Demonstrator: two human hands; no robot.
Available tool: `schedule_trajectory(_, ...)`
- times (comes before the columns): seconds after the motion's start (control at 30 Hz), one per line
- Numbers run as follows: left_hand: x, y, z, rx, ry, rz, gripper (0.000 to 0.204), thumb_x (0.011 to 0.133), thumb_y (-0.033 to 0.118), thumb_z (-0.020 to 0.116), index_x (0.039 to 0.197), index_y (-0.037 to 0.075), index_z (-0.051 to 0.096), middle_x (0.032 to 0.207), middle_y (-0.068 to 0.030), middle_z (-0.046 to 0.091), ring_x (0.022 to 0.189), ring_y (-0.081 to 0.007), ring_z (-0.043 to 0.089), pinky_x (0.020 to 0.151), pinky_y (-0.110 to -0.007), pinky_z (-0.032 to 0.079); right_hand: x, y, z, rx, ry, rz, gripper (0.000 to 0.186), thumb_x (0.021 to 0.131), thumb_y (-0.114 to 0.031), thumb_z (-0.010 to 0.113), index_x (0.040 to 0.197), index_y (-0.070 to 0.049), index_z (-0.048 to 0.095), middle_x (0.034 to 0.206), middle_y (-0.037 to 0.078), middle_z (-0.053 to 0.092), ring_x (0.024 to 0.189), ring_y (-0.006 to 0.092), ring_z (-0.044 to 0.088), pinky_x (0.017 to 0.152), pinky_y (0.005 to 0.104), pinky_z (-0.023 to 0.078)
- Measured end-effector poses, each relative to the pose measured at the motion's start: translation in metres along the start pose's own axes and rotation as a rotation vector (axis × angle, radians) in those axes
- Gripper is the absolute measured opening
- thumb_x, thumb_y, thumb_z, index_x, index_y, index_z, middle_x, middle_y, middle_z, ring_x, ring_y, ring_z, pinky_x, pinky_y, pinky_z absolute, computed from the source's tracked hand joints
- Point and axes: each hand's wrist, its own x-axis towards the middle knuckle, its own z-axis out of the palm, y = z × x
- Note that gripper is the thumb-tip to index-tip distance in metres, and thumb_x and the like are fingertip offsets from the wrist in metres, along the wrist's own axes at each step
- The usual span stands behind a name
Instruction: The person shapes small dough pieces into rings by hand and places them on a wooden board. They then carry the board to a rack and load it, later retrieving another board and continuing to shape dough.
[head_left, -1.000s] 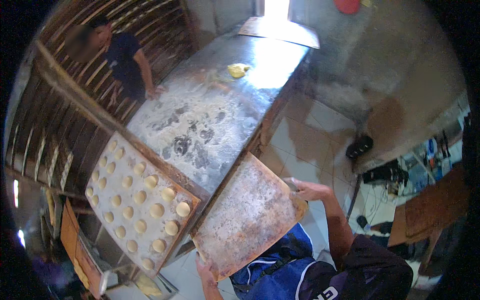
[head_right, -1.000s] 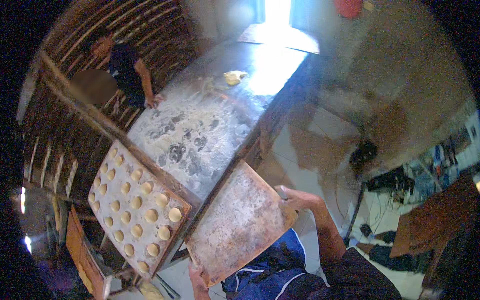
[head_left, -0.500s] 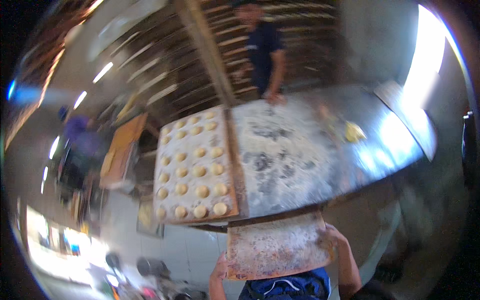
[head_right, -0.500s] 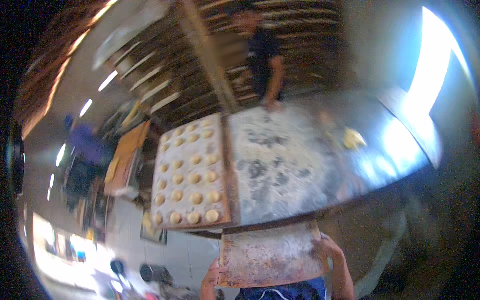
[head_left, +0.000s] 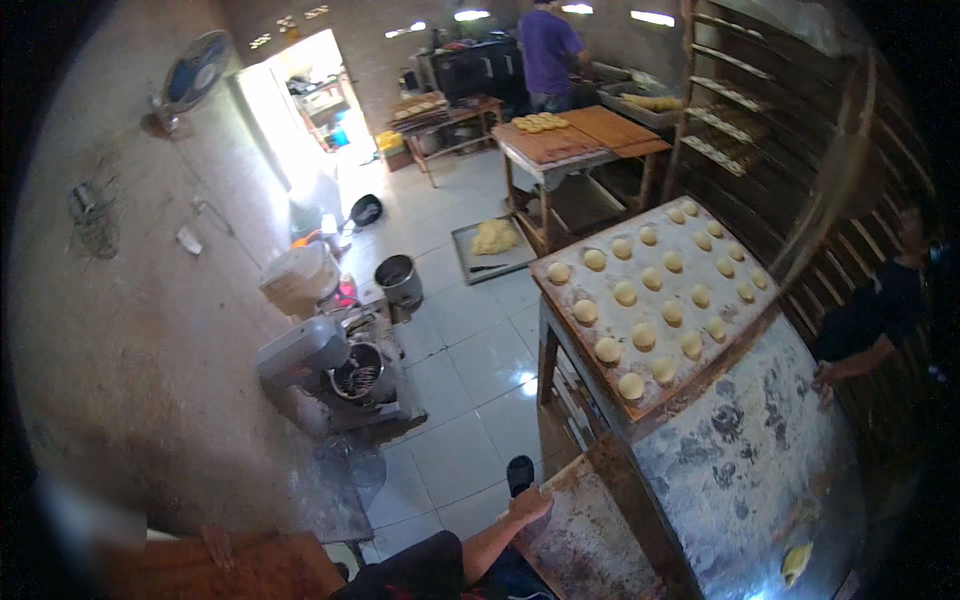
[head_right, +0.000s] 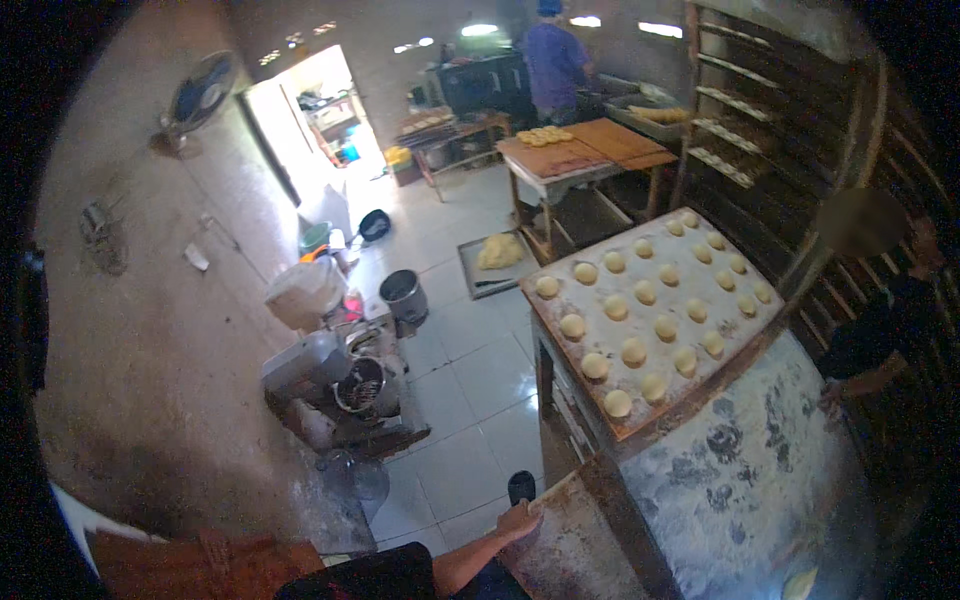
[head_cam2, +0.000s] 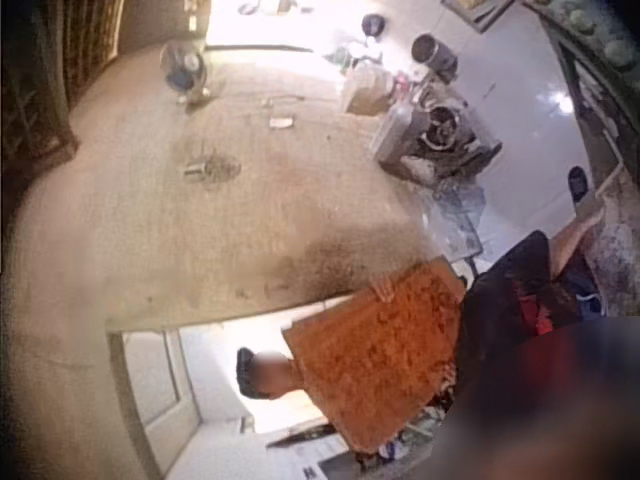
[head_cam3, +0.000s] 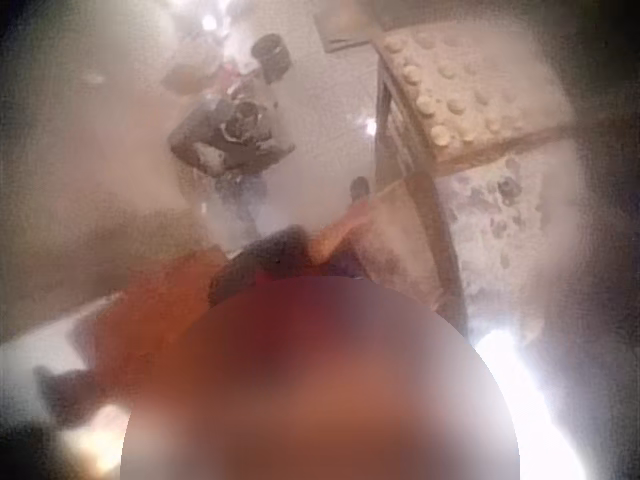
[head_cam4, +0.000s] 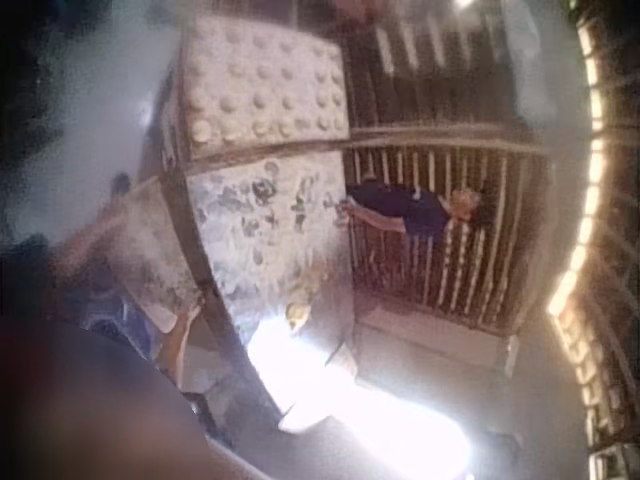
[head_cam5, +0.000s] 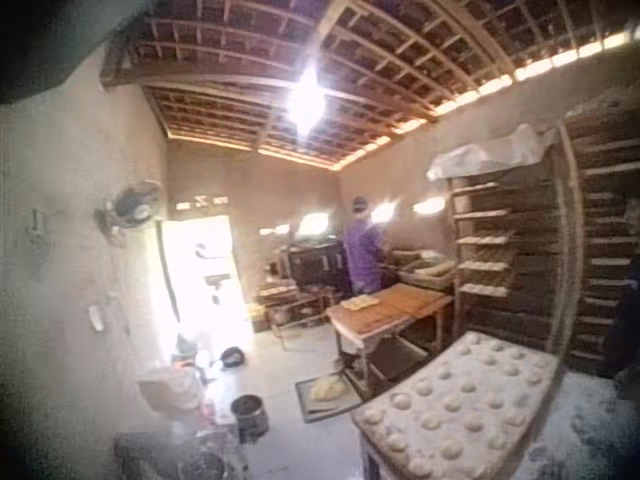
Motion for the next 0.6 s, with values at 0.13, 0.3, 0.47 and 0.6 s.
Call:
schedule_trajectory(0.13,-0.012,-0.013,0.003,-0.022,0.056,-0.020,0.076,0.099,0.062,0.046,0.140,-0.001,0.052,0.132,-0.0294,0.064,0.126,-0.0458,0.060,0.107,-0.060,0.043,0.004,0.018,-0.002,-0.092,0.082,0.025,0.041,0.103,-0.032,0.064,0.128,0.000,0.066,0.118,0.012,0.068,0.107,0.0252,0.064,0.093,0.0406,0.053)
schedule_trajectory(0.3,-0.043,-0.029,0.024,-0.120,0.214,-0.082,0.068,0.102,0.054,0.046,0.149,0.005,0.049,0.139,-0.0263,0.061,0.132,-0.0450,0.056,0.112,-0.057,0.041,-0.005,0.060,-0.016,-0.193,0.174,0.057,0.042,0.102,-0.034,0.064,0.128,0.000,0.066,0.119,0.014,0.068,0.107,0.0269,0.064,0.094,0.0409,0.053)
schedule_trajectory(0.47,-0.061,-0.049,0.051,-0.247,0.175,-0.171,0.067,0.102,0.054,0.047,0.148,0.005,0.051,0.140,-0.0233,0.062,0.132,-0.0441,0.056,0.114,-0.056,0.040,-0.023,0.097,-0.037,-0.300,0.282,0.110,0.044,0.102,-0.036,0.064,0.128,0.000,0.066,0.120,0.015,0.068,0.108,0.0285,0.064,0.094,0.0413,0.052)
schedule_trajectory(0.6,-0.059,-0.058,0.054,-0.150,0.330,-0.133,0.064,0.101,0.053,0.049,0.143,0.005,0.056,0.134,-0.0227,0.066,0.127,-0.0447,0.060,0.111,-0.055,0.044,-0.036,0.123,-0.047,-0.311,0.363,0.188,0.046,0.101,-0.037,0.064,0.128,0.000,0.066,0.121,0.016,0.068,0.108,0.0298,0.064,0.095,0.0416,0.052)
